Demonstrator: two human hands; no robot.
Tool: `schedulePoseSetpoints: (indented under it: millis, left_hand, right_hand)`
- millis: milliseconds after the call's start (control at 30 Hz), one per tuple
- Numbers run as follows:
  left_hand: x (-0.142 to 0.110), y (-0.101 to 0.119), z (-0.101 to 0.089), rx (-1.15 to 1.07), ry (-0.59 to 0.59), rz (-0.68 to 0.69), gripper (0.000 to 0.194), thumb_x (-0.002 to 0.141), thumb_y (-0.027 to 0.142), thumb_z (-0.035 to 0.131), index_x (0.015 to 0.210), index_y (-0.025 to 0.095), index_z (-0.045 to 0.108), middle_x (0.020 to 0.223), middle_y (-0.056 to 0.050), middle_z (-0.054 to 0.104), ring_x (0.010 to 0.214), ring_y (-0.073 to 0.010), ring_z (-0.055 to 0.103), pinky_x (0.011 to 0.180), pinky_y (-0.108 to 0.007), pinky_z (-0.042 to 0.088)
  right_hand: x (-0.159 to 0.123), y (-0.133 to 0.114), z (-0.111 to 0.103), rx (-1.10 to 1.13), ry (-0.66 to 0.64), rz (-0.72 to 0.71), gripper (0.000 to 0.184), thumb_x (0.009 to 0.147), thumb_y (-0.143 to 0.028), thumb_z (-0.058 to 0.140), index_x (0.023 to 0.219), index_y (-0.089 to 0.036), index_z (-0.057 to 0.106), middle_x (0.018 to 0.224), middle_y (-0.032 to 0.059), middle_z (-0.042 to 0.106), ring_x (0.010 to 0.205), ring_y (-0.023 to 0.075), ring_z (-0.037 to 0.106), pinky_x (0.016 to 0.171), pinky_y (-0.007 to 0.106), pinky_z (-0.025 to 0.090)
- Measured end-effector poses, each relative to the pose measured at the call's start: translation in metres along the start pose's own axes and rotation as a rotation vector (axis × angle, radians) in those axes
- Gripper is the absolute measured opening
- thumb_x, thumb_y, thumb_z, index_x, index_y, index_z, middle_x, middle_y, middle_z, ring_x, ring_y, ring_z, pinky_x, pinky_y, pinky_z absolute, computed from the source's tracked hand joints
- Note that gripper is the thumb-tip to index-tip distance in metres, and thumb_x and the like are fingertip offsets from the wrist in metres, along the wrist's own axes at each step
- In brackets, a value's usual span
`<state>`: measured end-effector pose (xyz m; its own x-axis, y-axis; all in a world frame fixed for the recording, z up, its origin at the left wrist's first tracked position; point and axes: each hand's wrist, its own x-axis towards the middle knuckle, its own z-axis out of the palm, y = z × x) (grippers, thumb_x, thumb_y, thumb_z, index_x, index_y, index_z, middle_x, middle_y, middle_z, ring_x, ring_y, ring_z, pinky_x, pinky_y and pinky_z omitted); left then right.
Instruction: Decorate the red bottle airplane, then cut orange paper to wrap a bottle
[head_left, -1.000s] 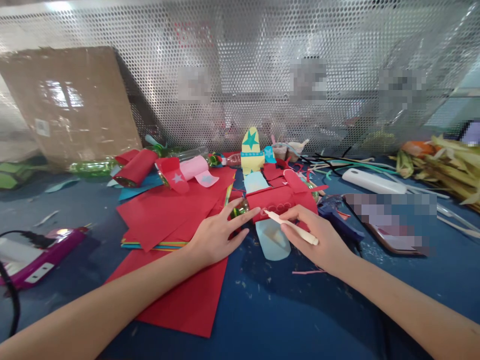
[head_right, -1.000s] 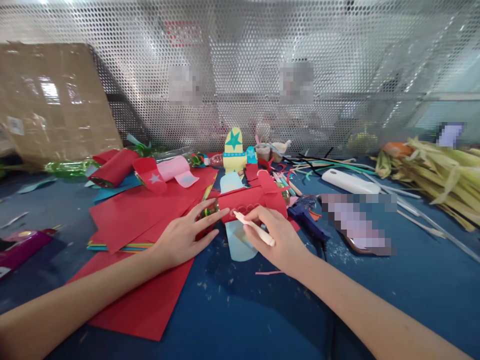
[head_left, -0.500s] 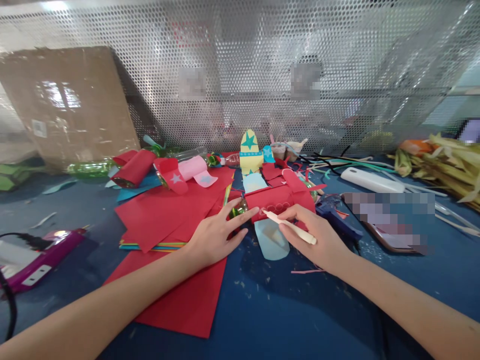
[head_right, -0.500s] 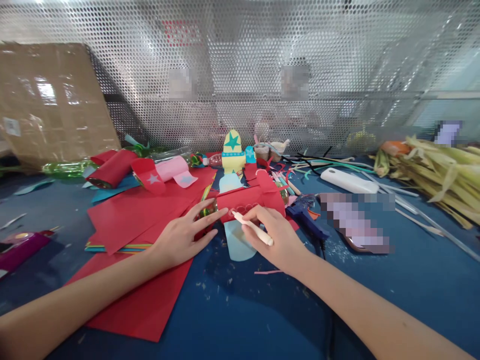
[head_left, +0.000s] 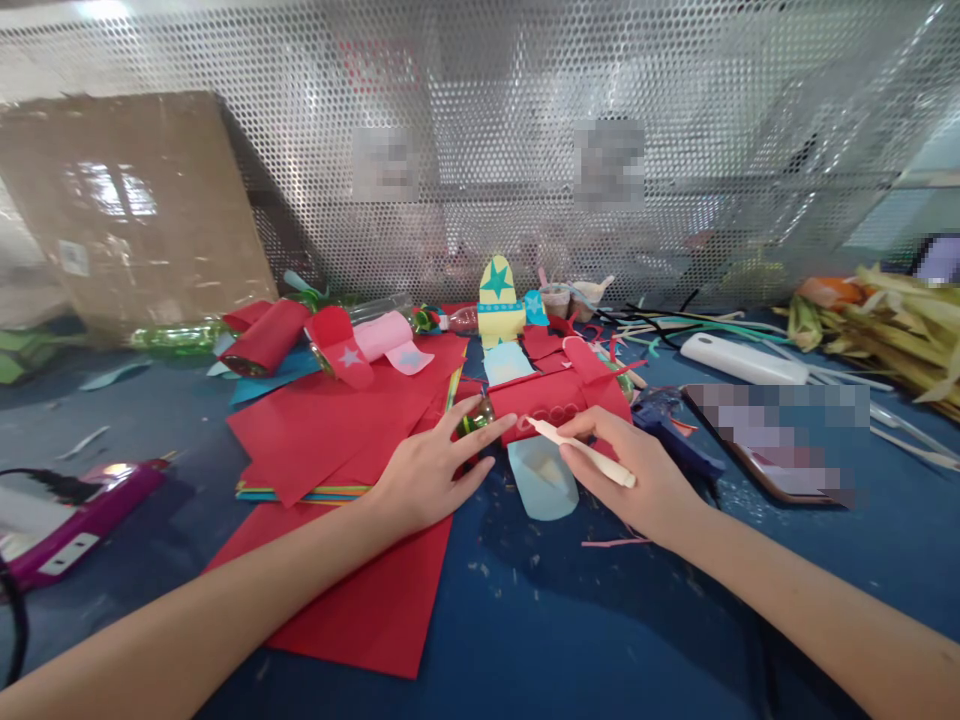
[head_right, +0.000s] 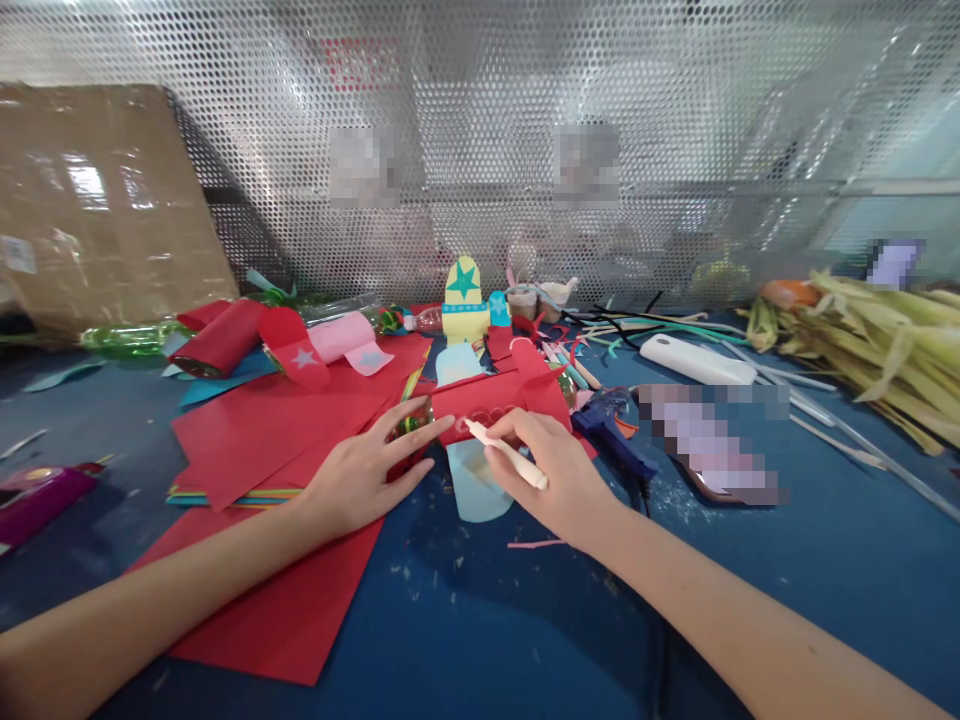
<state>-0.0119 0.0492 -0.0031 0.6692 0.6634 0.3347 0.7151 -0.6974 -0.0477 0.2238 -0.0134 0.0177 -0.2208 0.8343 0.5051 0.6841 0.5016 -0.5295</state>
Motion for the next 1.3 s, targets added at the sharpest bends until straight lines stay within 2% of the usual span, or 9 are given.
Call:
schedulePoseSetpoints:
  millis: [933, 1300]
  left_hand:
    - [0.0004, 0.0028, -0.0037, 0.000, -0.016, -0.008, 0.048, 0.094, 0.036, 0.036, 0.140, 0.045, 0.028, 0.145, -0.004, 0.035, 0.090, -0.0184, 0.065, 0.065, -0.031, 0.055]
    - [-0.0001, 0.0027, -0.0034, -0.014, -0.006, -0.013, 0.047, 0.094, 0.036, 0.037, 0.140, 0.045, 0.028, 0.144, -0.004, 0.036, 0.088, -0.0170, 0.065, 0.067, -0.030, 0.055]
  right_hand:
    - [0.0006, -0.0019, -0.0013, 0.006, -0.023, 0.023, 0.006, 0.088, -0.025, 0.048, 0.085, -0.022, 0.053, 0.078, 0.0001, 0.065, 0.071, 0.0152, 0.061, 0.063, 0.025, 0.044]
    - [0.0002, -0.0025, -0.0005, 0.025, -0.048, 0.040, 0.008, 0.089, -0.026, 0.048, 0.085, -0.022, 0.053, 0.079, 0.0008, 0.065, 0.073, 0.0157, 0.062, 0.062, 0.025, 0.045]
